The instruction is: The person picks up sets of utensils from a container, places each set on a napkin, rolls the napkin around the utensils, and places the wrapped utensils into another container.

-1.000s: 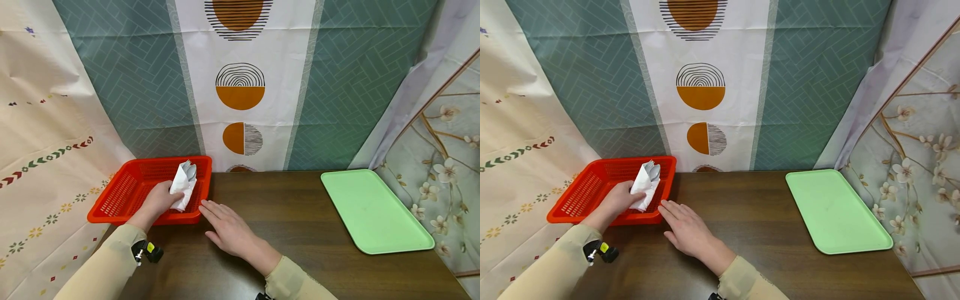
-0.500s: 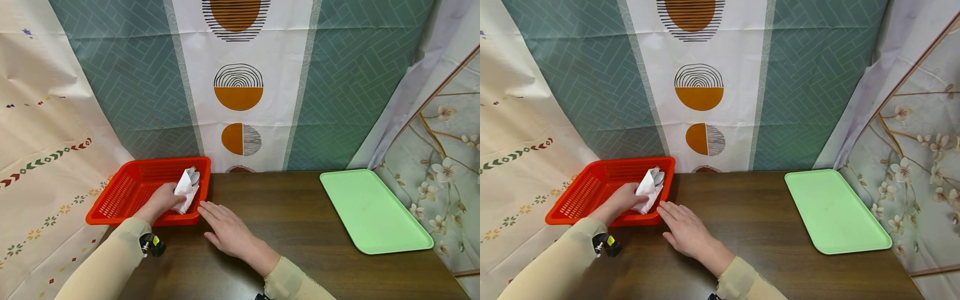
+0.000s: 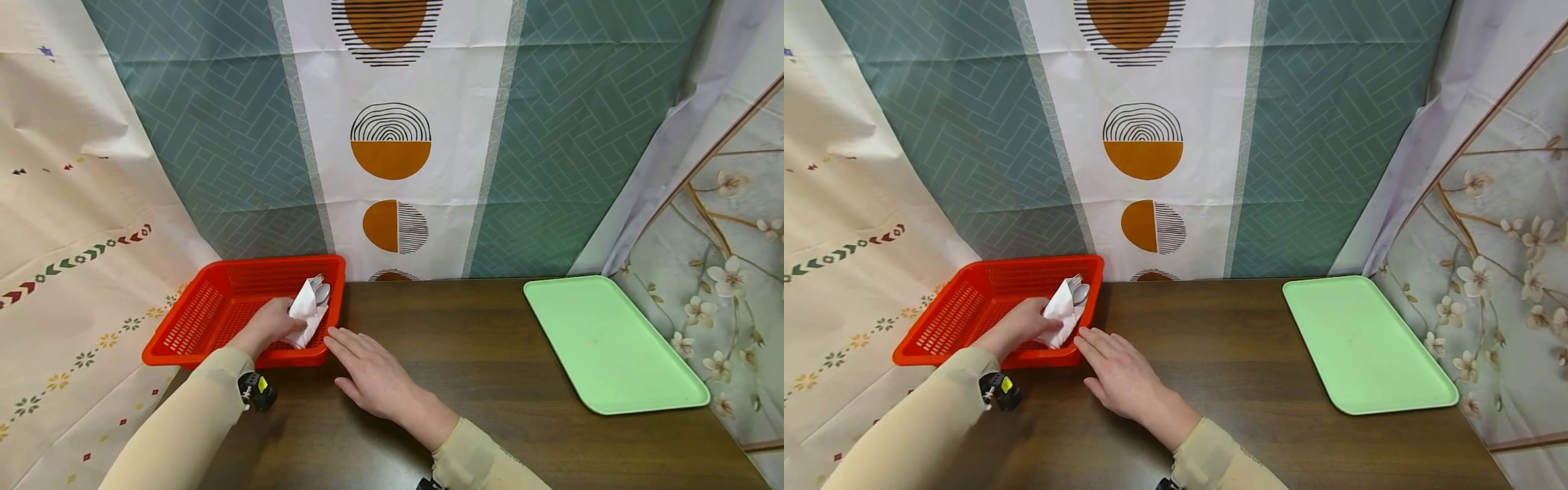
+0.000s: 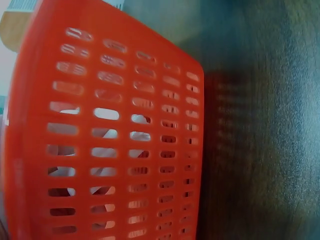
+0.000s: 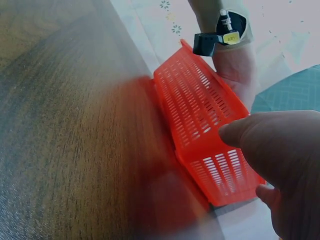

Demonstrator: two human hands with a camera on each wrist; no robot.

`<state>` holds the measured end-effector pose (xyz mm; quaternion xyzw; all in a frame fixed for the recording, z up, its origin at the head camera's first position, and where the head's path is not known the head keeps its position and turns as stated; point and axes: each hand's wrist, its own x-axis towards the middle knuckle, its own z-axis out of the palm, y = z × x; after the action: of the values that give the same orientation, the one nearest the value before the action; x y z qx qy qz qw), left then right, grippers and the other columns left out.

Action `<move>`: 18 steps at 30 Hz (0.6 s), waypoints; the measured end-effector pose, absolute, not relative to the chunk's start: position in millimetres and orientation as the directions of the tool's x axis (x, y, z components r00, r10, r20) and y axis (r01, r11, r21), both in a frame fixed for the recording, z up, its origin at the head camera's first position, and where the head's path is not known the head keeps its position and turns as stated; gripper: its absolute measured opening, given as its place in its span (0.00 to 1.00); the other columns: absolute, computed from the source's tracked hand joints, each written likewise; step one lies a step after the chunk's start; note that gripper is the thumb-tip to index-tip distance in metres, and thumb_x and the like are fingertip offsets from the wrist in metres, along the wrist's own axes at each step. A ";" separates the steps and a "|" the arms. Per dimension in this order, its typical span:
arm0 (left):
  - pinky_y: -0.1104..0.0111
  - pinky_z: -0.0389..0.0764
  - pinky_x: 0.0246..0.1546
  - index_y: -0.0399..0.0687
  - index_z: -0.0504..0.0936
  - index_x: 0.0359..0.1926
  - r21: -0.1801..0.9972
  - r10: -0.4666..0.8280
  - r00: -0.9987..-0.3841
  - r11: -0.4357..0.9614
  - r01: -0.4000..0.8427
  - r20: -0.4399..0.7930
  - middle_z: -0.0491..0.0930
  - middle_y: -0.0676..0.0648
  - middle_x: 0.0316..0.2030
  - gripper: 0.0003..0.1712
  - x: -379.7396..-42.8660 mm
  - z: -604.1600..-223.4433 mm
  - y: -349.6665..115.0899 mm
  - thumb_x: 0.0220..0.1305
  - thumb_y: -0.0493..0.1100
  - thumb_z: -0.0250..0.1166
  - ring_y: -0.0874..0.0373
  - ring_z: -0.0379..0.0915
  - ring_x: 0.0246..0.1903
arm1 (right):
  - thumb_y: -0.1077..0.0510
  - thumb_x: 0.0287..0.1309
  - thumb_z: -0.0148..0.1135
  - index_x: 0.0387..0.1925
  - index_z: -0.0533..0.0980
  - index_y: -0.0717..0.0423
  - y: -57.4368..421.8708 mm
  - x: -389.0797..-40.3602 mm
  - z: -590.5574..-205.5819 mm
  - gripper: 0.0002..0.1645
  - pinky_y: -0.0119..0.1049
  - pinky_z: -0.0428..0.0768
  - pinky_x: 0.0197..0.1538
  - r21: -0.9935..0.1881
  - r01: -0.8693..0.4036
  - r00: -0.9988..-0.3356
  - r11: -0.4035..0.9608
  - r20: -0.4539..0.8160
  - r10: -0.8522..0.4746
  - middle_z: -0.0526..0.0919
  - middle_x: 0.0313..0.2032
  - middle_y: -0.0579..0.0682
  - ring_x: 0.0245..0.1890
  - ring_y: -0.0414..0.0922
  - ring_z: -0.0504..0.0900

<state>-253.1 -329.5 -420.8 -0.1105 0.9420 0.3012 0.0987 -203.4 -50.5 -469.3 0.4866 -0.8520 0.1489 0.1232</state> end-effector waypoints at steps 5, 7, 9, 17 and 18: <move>0.44 0.81 0.62 0.31 0.76 0.70 0.530 -0.153 -0.946 0.797 -0.289 -0.285 0.83 0.31 0.60 0.36 -255.5 -423.5 -330.8 0.68 0.45 0.76 0.39 0.78 0.50 | 0.46 0.78 0.68 0.85 0.64 0.53 -51.0 -203.1 -469.9 0.44 0.43 0.59 0.83 -0.118 -0.868 -0.490 0.482 0.358 -0.795 0.62 0.85 0.50 0.85 0.46 0.58; 0.44 0.80 0.62 0.31 0.77 0.70 0.521 -0.148 -0.947 0.805 -0.284 -0.287 0.83 0.31 0.59 0.36 -257.8 -426.0 -331.3 0.68 0.44 0.76 0.39 0.77 0.50 | 0.46 0.77 0.68 0.85 0.64 0.53 -51.3 -203.4 -470.3 0.44 0.44 0.59 0.83 -0.113 -0.869 -0.488 0.482 0.363 -0.794 0.63 0.85 0.50 0.85 0.46 0.59; 0.43 0.79 0.63 0.31 0.77 0.70 0.520 -0.145 -0.946 0.806 -0.283 -0.289 0.83 0.31 0.59 0.35 -260.1 -428.0 -331.4 0.68 0.44 0.76 0.39 0.77 0.50 | 0.46 0.77 0.69 0.85 0.64 0.53 -51.2 -203.8 -470.5 0.44 0.44 0.60 0.83 -0.110 -0.869 -0.487 0.483 0.367 -0.792 0.63 0.84 0.50 0.85 0.47 0.59; 0.44 0.79 0.62 0.29 0.76 0.70 0.511 -0.144 -0.943 0.811 -0.286 -0.300 0.82 0.30 0.59 0.35 -263.7 -429.1 -330.9 0.69 0.42 0.76 0.39 0.77 0.50 | 0.46 0.77 0.69 0.85 0.63 0.52 -50.4 -205.5 -468.6 0.44 0.44 0.58 0.84 -0.141 -0.865 -0.499 0.482 0.348 -0.794 0.62 0.85 0.49 0.85 0.46 0.58; 0.43 0.79 0.63 0.29 0.76 0.70 0.514 -0.145 -0.941 0.807 -0.291 -0.305 0.82 0.30 0.59 0.35 -263.4 -428.4 -330.4 0.69 0.42 0.76 0.39 0.77 0.51 | 0.46 0.77 0.69 0.85 0.63 0.52 -50.4 -205.7 -469.0 0.45 0.44 0.58 0.84 -0.142 -0.865 -0.498 0.481 0.351 -0.793 0.62 0.85 0.49 0.85 0.46 0.59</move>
<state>-263.4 -330.4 -428.4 -0.1157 0.9421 0.2881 0.1265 -205.7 -50.4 -469.0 0.4865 -0.8521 0.1517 0.1194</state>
